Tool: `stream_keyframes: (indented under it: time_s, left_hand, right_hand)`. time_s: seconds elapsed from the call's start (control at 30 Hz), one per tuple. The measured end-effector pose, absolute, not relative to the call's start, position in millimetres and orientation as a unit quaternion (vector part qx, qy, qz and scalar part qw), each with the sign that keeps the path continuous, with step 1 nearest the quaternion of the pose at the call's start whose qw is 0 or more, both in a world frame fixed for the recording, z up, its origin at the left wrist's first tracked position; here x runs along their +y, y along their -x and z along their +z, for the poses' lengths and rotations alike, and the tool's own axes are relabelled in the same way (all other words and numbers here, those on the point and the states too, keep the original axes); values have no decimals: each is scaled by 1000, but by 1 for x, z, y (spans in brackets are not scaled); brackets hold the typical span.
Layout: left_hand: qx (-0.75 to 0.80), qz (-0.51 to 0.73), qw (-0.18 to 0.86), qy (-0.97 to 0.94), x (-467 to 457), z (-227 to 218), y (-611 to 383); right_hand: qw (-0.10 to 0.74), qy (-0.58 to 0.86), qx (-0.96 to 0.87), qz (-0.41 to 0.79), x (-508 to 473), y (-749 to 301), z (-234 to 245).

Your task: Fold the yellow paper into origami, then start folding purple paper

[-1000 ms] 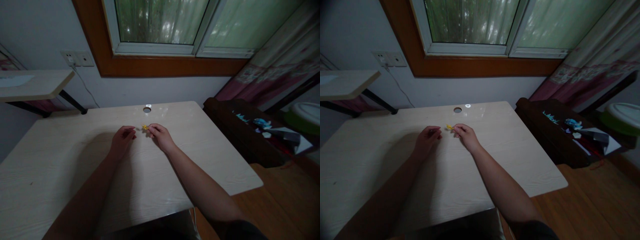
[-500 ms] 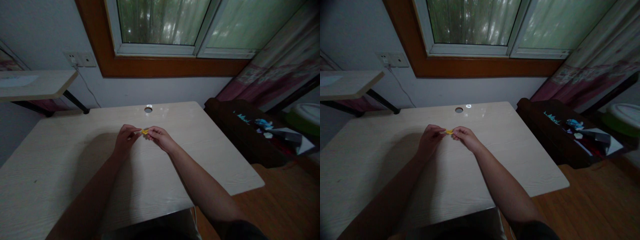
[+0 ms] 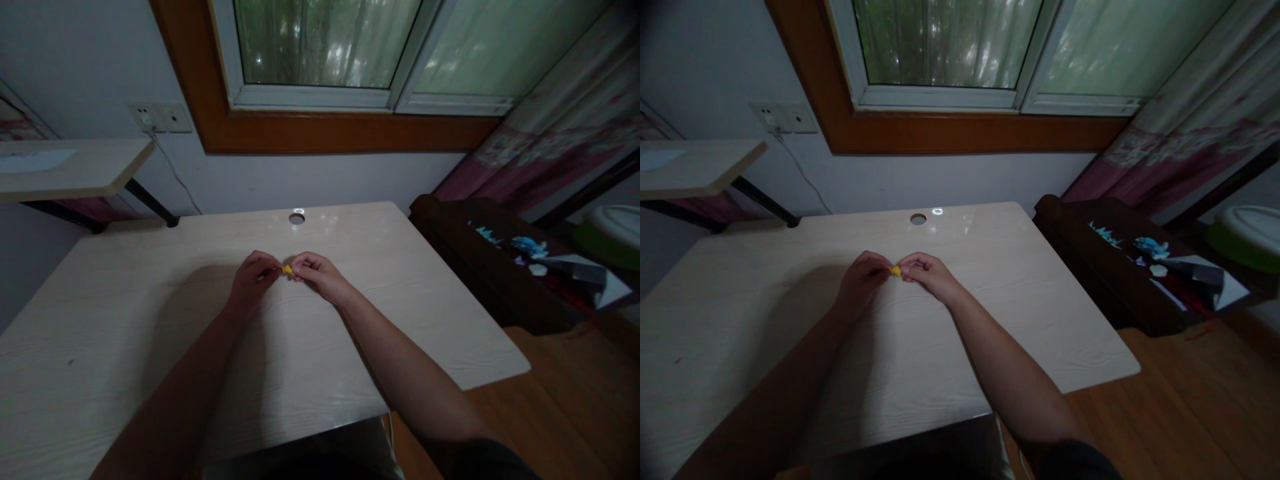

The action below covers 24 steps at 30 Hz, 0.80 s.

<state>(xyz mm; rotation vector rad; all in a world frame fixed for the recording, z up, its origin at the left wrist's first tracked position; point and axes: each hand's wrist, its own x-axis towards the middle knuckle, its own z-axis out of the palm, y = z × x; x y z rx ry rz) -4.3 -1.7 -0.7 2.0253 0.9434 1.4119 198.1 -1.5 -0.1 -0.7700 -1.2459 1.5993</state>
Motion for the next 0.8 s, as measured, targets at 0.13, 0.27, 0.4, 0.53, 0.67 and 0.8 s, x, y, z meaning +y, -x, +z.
stream_keyframes:
  time_s: [0.13,0.27,0.4,0.53,0.67,0.8]
  left_hand:
    - [342,520,294,-726,-1,-6,5]
    - [343,522,326,-710,-1,-7,4]
    - [368,520,283,-717,-2,-3,3]
    - [364,535,297,-702,-3,-2,3]
    - [338,543,339,-690,-5,-2,1]
    - [355,533,318,-699,-7,4,1]
  right_hand:
    - [466,328,-514,641,-3,-197,0]
    - [474,342,-507,633,-3,-196,-2]
    - [494,358,-504,612,-3,-194,-1]
    - [511,366,-509,588,-5,-193,0]
    - [520,374,-528,557,-7,-193,2]
    - [516,377,-560,527,-8,-192,3]
